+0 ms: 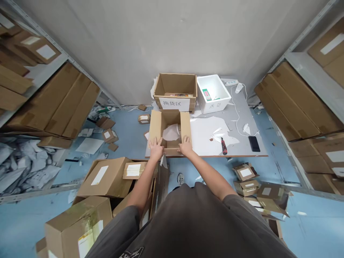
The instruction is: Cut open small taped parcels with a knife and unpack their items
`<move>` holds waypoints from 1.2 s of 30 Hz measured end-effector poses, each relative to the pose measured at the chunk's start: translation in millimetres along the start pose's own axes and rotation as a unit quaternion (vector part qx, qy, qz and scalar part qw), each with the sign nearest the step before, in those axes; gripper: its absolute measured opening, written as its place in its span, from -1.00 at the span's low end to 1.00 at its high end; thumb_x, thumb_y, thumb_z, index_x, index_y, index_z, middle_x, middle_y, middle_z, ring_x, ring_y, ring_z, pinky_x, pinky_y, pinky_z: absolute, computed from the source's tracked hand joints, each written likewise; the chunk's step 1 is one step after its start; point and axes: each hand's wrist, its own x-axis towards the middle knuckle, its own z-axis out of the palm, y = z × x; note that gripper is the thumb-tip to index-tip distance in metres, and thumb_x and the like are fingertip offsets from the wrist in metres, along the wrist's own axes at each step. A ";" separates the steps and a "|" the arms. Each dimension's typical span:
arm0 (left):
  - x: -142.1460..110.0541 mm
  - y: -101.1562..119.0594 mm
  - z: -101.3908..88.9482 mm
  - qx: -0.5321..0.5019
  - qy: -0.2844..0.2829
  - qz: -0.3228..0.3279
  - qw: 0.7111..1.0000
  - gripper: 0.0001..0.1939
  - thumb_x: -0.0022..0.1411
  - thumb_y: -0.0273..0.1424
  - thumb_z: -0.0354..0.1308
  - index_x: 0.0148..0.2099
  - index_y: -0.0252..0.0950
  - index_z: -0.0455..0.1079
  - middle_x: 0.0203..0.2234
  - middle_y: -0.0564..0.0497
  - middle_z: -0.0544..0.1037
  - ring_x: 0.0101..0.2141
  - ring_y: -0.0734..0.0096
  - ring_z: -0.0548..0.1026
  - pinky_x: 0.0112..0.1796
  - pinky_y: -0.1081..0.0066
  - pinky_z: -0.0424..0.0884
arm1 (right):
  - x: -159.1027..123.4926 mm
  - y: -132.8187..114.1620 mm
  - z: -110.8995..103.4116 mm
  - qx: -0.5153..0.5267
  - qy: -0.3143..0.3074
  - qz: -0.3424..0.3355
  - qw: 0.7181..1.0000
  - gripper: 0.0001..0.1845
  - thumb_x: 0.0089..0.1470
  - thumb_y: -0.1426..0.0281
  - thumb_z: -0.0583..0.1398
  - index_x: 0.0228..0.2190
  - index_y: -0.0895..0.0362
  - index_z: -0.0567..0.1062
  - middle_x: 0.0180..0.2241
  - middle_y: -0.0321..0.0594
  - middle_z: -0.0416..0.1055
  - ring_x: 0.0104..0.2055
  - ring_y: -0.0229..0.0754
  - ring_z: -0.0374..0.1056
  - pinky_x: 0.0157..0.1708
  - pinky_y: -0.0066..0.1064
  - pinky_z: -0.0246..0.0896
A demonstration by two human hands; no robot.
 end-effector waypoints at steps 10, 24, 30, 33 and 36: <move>-15.7 56.8 -22.7 -0.066 0.121 0.076 0.988 -0.90 0.33 -0.35 0.29 -0.18 -0.08 0.65 0.46 0.03 0.35 0.50 -0.30 0.09 0.38 -0.60 -0.20 | -76.4 72.4 6.3 0.080 0.170 -0.003 0.982 -0.71 0.35 0.24 0.31 -0.01 0.16 0.63 0.56 0.17 -0.04 0.59 0.37 -0.12 0.45 0.25 0.00; 59.1 455.1 -71.2 -0.098 0.115 0.518 0.842 -0.95 0.33 -0.42 0.34 -0.19 -0.16 0.63 0.45 -0.03 0.35 0.49 -0.26 0.12 0.41 -0.59 -0.25 | -347.2 316.7 85.9 0.118 0.331 0.401 0.846 -0.75 0.28 0.25 0.36 -0.17 0.21 0.64 0.55 0.24 -0.05 0.58 0.48 -0.15 0.44 0.34 -0.02; 40.5 653.2 -46.9 -0.036 0.084 0.607 0.790 -0.82 0.27 -0.42 0.42 -0.06 -0.25 0.64 0.46 -0.20 0.32 0.51 -0.22 0.08 0.47 -0.43 -0.18 | -445.6 435.0 152.3 0.129 0.317 0.491 0.801 -0.75 0.30 0.23 0.33 -0.16 0.18 0.63 0.51 0.25 0.08 0.56 0.45 -0.09 0.41 0.34 0.02; 34.9 703.8 -34.3 -0.049 0.069 0.633 0.770 -0.60 0.24 -0.46 0.42 0.13 -0.24 0.59 0.48 -0.25 0.28 0.53 -0.19 0.03 0.47 -0.39 -0.10 | -467.2 487.3 175.9 0.138 0.292 0.496 0.806 -0.63 0.28 0.20 0.34 0.01 0.14 0.63 0.46 0.23 0.19 0.55 0.42 -0.03 0.38 0.39 0.03; 40.7 708.7 -27.6 -0.082 0.074 0.609 0.785 -0.54 0.31 -0.45 0.34 0.24 -0.19 0.53 0.48 -0.23 0.28 0.55 -0.14 0.00 0.46 -0.34 0.00 | -467.0 528.7 187.8 0.135 0.313 0.476 0.810 -0.48 0.26 0.13 0.33 0.14 0.15 0.58 0.43 0.27 0.21 0.53 0.41 0.01 0.35 0.36 0.11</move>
